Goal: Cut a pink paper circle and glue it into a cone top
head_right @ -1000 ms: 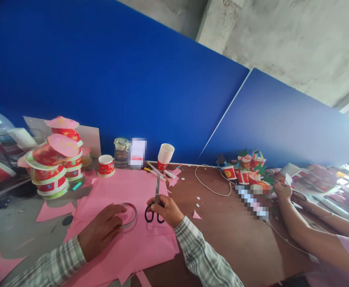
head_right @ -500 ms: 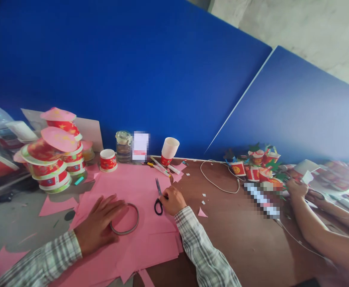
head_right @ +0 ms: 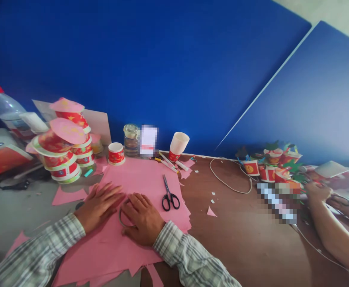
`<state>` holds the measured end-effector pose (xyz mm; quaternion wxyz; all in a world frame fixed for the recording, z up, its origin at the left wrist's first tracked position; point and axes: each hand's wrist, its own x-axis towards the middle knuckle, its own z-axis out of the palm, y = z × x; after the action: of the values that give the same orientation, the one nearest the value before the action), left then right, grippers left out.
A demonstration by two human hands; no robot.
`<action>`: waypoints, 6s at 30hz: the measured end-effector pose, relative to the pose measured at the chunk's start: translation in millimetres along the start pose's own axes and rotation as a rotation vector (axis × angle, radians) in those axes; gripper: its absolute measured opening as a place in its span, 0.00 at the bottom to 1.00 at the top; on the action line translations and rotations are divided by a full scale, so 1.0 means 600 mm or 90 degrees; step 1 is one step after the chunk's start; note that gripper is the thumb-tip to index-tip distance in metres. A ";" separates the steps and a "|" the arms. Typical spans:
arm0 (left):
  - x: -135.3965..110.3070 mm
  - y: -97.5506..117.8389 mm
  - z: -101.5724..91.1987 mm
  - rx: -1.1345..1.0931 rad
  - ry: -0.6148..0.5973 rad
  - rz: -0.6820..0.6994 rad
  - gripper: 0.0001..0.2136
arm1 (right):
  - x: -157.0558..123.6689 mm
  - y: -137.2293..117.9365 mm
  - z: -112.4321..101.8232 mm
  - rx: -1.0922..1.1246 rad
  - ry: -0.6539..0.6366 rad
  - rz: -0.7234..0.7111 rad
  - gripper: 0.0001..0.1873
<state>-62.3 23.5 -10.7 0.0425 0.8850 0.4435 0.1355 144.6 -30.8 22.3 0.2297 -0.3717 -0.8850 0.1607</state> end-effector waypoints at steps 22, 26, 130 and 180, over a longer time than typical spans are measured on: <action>-0.001 -0.003 0.006 -0.050 -0.007 0.009 0.20 | -0.016 0.000 0.028 0.046 0.037 0.041 0.25; -0.001 -0.002 0.005 -0.059 -0.003 0.002 0.20 | -0.016 -0.001 0.031 0.045 0.050 0.049 0.25; 0.000 -0.008 0.006 -0.100 -0.036 -0.018 0.23 | -0.029 0.006 0.026 0.029 0.006 0.035 0.36; 0.006 -0.011 0.005 -0.098 -0.067 -0.022 0.23 | -0.022 0.018 -0.012 0.086 -0.145 0.020 0.40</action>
<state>-64.6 30.7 -14.5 0.1359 0.8773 0.4439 0.1216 162.6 -32.3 19.6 0.1498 -0.3484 -0.8866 0.2648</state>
